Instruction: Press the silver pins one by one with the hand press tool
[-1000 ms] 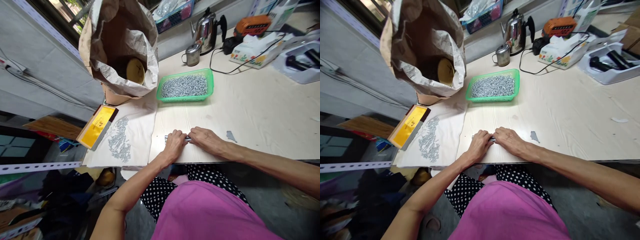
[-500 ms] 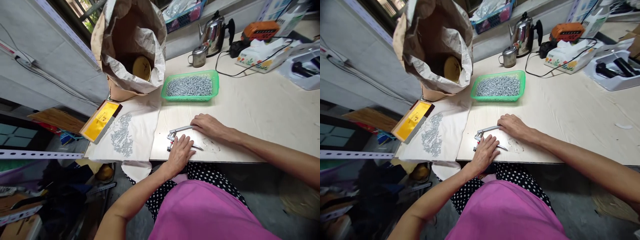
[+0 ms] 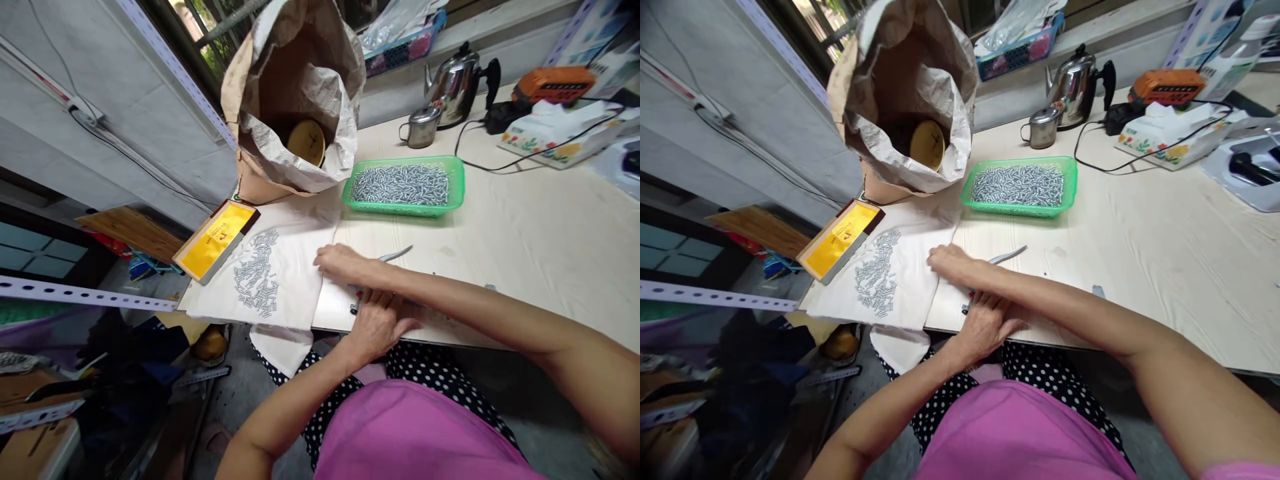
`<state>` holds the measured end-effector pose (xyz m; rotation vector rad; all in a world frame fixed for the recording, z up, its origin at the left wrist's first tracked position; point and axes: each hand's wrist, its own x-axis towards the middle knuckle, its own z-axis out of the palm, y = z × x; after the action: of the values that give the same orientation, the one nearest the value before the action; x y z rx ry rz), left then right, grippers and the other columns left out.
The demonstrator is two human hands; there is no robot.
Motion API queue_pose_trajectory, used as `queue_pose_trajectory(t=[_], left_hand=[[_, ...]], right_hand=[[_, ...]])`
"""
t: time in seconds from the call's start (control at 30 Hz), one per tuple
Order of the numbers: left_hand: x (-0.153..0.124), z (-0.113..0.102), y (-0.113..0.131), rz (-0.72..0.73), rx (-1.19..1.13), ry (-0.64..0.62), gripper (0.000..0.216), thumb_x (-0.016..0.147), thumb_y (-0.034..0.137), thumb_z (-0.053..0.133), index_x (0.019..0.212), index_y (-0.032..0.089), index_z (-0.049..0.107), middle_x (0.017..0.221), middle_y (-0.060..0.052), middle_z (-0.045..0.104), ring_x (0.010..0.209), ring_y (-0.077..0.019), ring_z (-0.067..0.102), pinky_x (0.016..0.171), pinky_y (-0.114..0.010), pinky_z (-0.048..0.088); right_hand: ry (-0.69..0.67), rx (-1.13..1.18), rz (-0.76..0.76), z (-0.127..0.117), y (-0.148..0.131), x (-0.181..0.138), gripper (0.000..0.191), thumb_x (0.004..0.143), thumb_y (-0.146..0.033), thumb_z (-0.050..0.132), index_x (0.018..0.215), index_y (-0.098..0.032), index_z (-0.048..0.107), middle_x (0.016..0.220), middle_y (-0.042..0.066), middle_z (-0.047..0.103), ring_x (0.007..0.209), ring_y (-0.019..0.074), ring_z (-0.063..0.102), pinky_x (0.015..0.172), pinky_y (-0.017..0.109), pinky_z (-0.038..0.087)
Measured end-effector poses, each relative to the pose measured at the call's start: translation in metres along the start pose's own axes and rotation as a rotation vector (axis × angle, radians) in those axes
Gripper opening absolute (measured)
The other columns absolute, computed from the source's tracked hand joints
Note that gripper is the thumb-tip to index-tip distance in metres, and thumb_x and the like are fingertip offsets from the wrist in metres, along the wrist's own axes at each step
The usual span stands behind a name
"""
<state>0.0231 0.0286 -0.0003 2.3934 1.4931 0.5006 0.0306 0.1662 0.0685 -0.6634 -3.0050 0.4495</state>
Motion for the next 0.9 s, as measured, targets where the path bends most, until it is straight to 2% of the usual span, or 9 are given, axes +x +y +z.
queue_pose_trajectory(t=[0.1,0.23,0.37,0.5,0.57,0.63,0.73,0.8,0.9], left_hand=[[-0.003,0.002,-0.001,-0.005,-0.045,-0.015,0.040,0.100,0.036,0.058,0.134,0.016,0.060,0.137,-0.016,0.066,0.134,-0.0354,0.057,0.115,-0.053,0.046],[-0.004,0.008,-0.002,-0.008,-0.115,0.032,0.040,0.101,0.028,0.050,0.138,0.016,0.058,0.132,-0.015,0.069,0.127,-0.0356,0.061,0.108,-0.048,0.053],[0.000,0.018,-0.006,0.037,-0.126,0.041,0.042,0.099,0.017,0.046,0.139,0.015,0.056,0.130,-0.015,0.069,0.124,-0.0340,0.064,0.106,-0.044,0.054],[-0.003,0.019,-0.007,0.056,-0.096,0.086,0.035,0.097,0.017,0.050,0.128,0.011,0.064,0.122,-0.016,0.071,0.118,-0.0349,0.065,0.105,-0.048,0.053],[-0.013,0.012,-0.009,0.095,-0.080,0.137,0.025,0.097,0.019,0.054,0.116,0.013,0.069,0.113,-0.015,0.072,0.110,-0.0327,0.067,0.101,-0.047,0.055],[-0.028,-0.002,-0.015,0.088,-0.067,0.252,0.020,0.099,0.017,0.054,0.108,0.016,0.071,0.108,-0.013,0.072,0.106,-0.0287,0.066,0.096,-0.044,0.055],[-0.051,-0.028,-0.034,-0.128,-0.011,0.433,0.020,0.102,0.019,0.054,0.110,0.017,0.072,0.107,-0.013,0.070,0.102,-0.0265,0.061,0.091,-0.040,0.053],[-0.059,-0.043,-0.048,-0.272,0.029,0.410,0.019,0.101,0.023,0.056,0.104,0.018,0.074,0.096,-0.010,0.069,0.095,-0.0262,0.060,0.086,-0.038,0.052],[-0.053,-0.058,-0.057,-0.423,0.042,0.229,0.018,0.099,0.029,0.061,0.091,0.019,0.075,0.088,-0.008,0.069,0.091,-0.0261,0.059,0.081,-0.036,0.049]], right_hand=[[-0.014,0.027,-0.132,0.017,-0.041,0.056,0.025,0.099,-0.011,0.048,0.108,-0.015,0.071,0.118,0.012,0.071,0.106,0.0230,0.065,0.079,0.031,0.049],[-0.003,0.012,-0.149,0.038,-0.067,0.103,0.027,0.096,-0.005,0.045,0.107,-0.011,0.069,0.117,0.014,0.070,0.102,0.0230,0.066,0.076,0.031,0.051],[-0.002,-0.014,-0.144,0.047,-0.079,0.122,0.029,0.092,0.001,0.044,0.104,-0.010,0.068,0.114,0.017,0.070,0.101,0.0254,0.066,0.076,0.034,0.052],[-0.013,-0.001,-0.128,0.043,-0.074,0.123,0.026,0.099,-0.007,0.041,0.112,-0.012,0.064,0.117,0.014,0.069,0.097,0.0223,0.063,0.077,0.032,0.049],[0.027,0.031,-0.100,0.032,-0.062,0.113,0.025,0.100,-0.011,0.043,0.117,-0.015,0.060,0.120,0.011,0.067,0.094,0.0202,0.060,0.076,0.031,0.046],[0.134,0.100,-0.060,0.018,-0.042,0.091,0.027,0.098,-0.011,0.044,0.121,-0.016,0.057,0.121,0.010,0.064,0.090,0.0184,0.056,0.076,0.029,0.043],[0.292,0.219,-0.020,-0.004,-0.009,0.031,0.030,0.097,-0.008,0.042,0.121,-0.015,0.059,0.112,0.008,0.061,0.088,0.0170,0.052,0.078,0.029,0.040],[0.299,0.247,0.002,-0.010,0.009,-0.019,0.027,0.098,-0.010,0.043,0.114,-0.015,0.064,0.105,0.007,0.059,0.085,0.0164,0.051,0.078,0.029,0.039],[0.234,0.278,0.043,0.000,0.025,-0.092,0.024,0.098,-0.012,0.046,0.107,-0.014,0.069,0.099,0.007,0.058,0.079,0.0148,0.051,0.076,0.028,0.040]])
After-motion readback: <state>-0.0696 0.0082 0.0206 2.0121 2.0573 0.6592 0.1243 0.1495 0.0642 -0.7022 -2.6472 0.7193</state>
